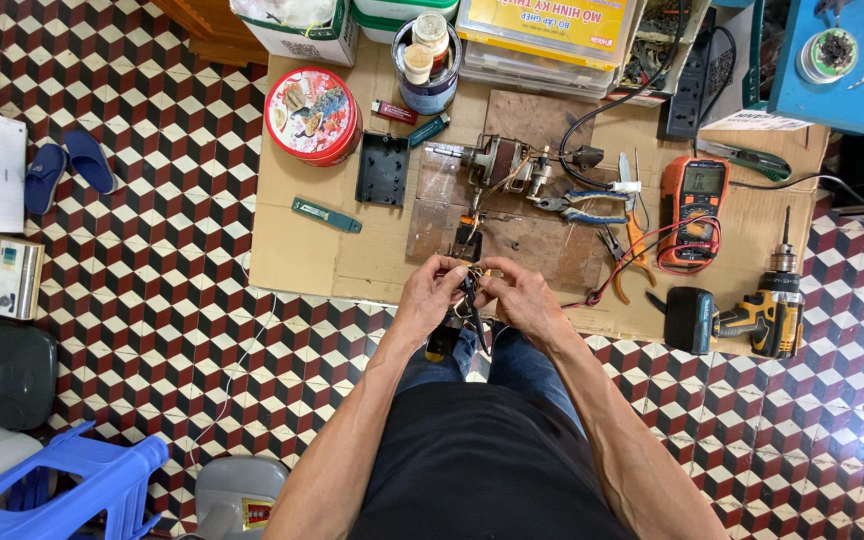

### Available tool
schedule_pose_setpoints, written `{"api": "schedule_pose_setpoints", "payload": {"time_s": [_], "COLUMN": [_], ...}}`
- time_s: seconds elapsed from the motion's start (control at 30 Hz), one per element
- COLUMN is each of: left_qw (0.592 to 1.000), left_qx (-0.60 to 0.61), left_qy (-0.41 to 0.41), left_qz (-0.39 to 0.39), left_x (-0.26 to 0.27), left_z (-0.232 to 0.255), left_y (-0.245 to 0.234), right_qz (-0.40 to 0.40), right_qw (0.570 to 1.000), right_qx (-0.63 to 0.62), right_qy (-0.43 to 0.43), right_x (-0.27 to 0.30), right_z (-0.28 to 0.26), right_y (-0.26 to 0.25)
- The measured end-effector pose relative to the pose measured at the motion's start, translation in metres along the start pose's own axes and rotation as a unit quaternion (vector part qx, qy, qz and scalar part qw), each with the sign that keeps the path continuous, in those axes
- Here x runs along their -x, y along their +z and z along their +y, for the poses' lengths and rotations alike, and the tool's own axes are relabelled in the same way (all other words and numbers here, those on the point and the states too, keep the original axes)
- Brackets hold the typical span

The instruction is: The person repairs a small electrical component, likely a fan capacitor, by stripping wires, twisting them together, and securing them with electrical tape. They use pliers and a multimeter during the process.

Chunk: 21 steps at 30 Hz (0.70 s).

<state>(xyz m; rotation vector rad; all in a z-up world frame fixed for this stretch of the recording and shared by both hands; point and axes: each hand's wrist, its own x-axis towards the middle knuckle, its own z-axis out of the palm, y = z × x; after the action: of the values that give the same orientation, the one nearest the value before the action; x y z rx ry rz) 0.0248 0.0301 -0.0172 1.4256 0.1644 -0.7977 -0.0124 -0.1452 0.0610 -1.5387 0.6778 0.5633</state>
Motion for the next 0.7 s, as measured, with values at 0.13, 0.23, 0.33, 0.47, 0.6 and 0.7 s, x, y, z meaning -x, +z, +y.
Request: {"api": "schedule_pose_setpoints", "payload": {"time_s": [0.13,0.23,0.33,0.47,0.6,0.7], "left_qw": [1.0,1.0,0.998,0.994,0.97,0.967], "left_qx": [-0.002,-0.009,-0.051,-0.078,-0.188,-0.191], "left_qy": [0.002,0.01,0.021,0.061,0.14,0.159], "left_qz": [0.002,0.014,0.027,0.039,0.065,0.064], "left_x": [-0.001,-0.001,0.0,0.001,0.007,0.012], "left_z": [-0.002,-0.003,-0.006,-0.009,-0.003,0.008], "left_y": [0.001,0.003,0.006,0.011,0.012,0.019], "right_qz": [-0.001,0.001,0.006,0.003,0.031,0.052], "right_qw": [1.0,1.0,1.0,0.999,0.996,0.994], "right_qx": [-0.009,-0.014,-0.02,-0.048,0.064,0.032], "right_qy": [0.004,0.012,0.014,0.001,-0.06,-0.093], "right_x": [0.0,-0.001,-0.005,-0.013,-0.018,-0.017], "right_z": [0.002,0.004,0.011,0.027,0.04,0.043], "right_y": [-0.002,-0.002,-0.002,-0.004,-0.006,-0.002]}}
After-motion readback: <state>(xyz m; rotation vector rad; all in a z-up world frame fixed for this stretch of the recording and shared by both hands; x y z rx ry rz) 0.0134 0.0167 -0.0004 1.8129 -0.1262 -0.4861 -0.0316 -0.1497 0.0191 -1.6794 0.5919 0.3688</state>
